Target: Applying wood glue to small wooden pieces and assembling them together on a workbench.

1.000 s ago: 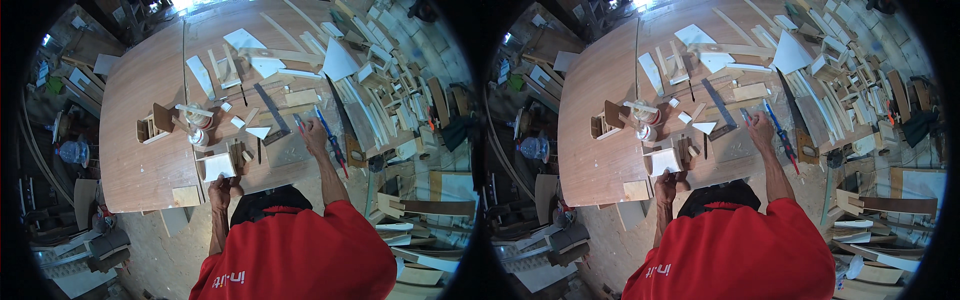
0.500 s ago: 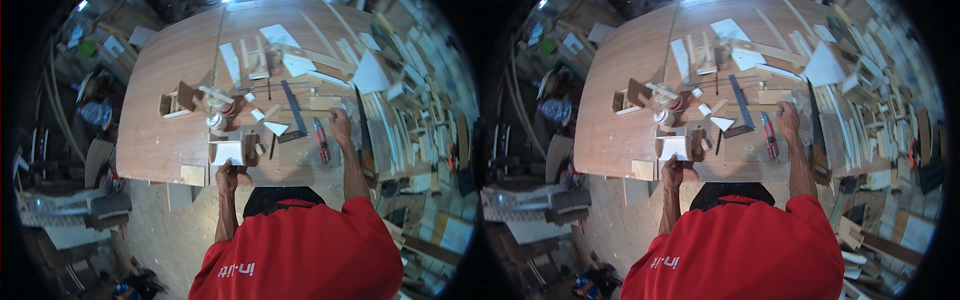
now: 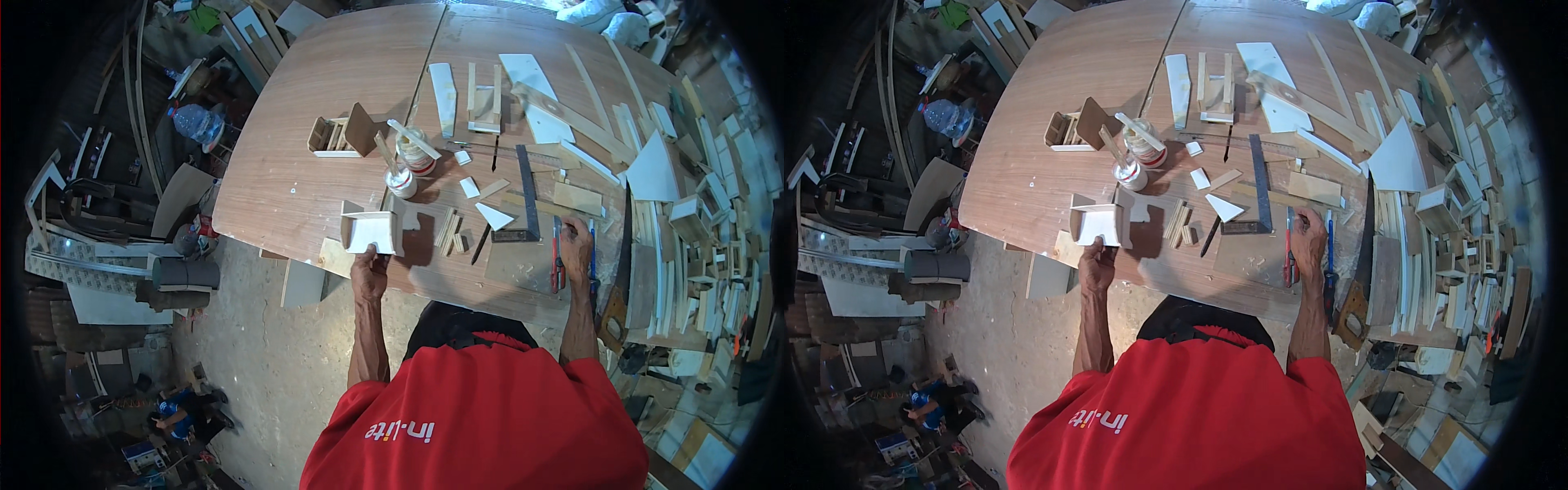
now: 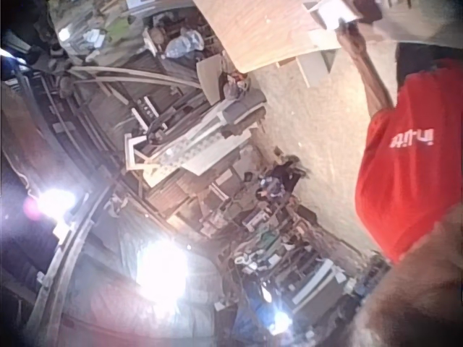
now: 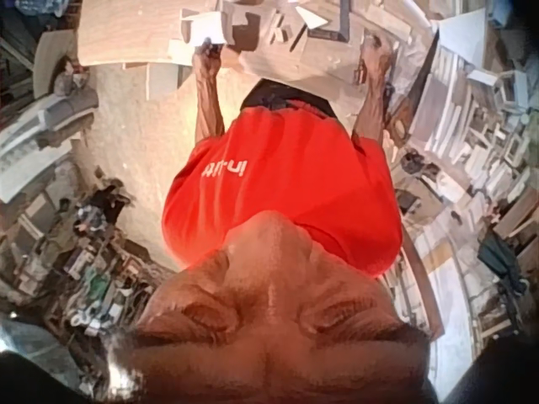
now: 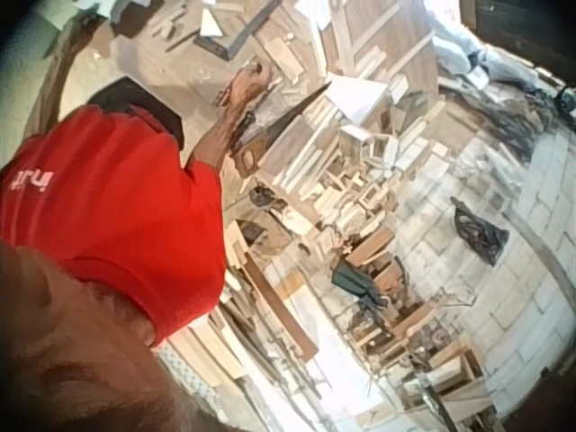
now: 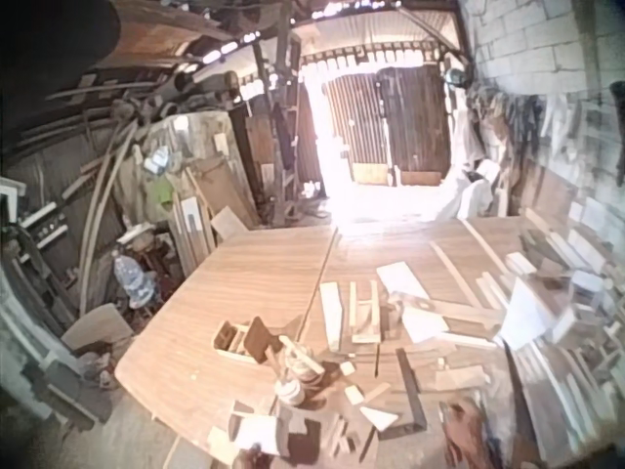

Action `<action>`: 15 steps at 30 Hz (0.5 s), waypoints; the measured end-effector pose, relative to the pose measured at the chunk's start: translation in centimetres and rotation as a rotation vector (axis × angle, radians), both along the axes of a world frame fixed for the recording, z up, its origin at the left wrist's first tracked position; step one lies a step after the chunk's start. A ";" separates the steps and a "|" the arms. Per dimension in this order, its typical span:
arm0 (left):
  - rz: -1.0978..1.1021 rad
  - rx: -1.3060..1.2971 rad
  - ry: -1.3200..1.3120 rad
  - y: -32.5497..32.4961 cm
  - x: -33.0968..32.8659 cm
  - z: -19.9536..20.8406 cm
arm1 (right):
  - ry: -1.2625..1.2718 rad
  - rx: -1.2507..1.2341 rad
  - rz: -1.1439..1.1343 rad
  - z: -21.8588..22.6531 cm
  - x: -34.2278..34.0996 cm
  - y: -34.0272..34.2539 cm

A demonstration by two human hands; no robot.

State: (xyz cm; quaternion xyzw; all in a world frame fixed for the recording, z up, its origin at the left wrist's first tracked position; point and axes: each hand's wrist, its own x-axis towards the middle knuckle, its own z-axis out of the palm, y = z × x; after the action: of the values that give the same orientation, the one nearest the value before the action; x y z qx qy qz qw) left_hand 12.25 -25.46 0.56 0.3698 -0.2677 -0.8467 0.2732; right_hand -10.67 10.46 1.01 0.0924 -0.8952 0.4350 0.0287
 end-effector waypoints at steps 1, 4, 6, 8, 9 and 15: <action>0.014 0.001 0.024 -1.0 -0.1 0.1 | -0.006 0.026 -0.015 0.0 0.2 0.1; 0.023 -0.018 0.031 -4.4 0.1 0.1 | -0.012 -0.003 -0.038 -0.4 0.9 0.0; 0.007 -0.016 0.053 -7.2 0.7 -0.9 | -0.009 -0.013 -0.041 -0.2 1.7 -0.3; 0.051 -0.023 0.018 -8.8 0.3 -0.9 | -0.037 -0.039 -0.068 0.2 2.6 -0.4; 0.038 -0.033 0.048 -10.1 0.5 -1.8 | -0.036 -0.037 -0.072 0.1 2.9 -0.3; -0.088 -0.061 0.038 -13.9 -1.0 -2.7 | -0.099 -0.074 -0.201 0.6 4.5 -0.7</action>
State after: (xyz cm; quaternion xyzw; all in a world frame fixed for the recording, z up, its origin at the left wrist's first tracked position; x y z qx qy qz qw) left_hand 11.24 -39.37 -2.12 0.3332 -0.3041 -0.8562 0.2517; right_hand -6.20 9.76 1.59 -0.0204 -0.8836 0.4667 0.0315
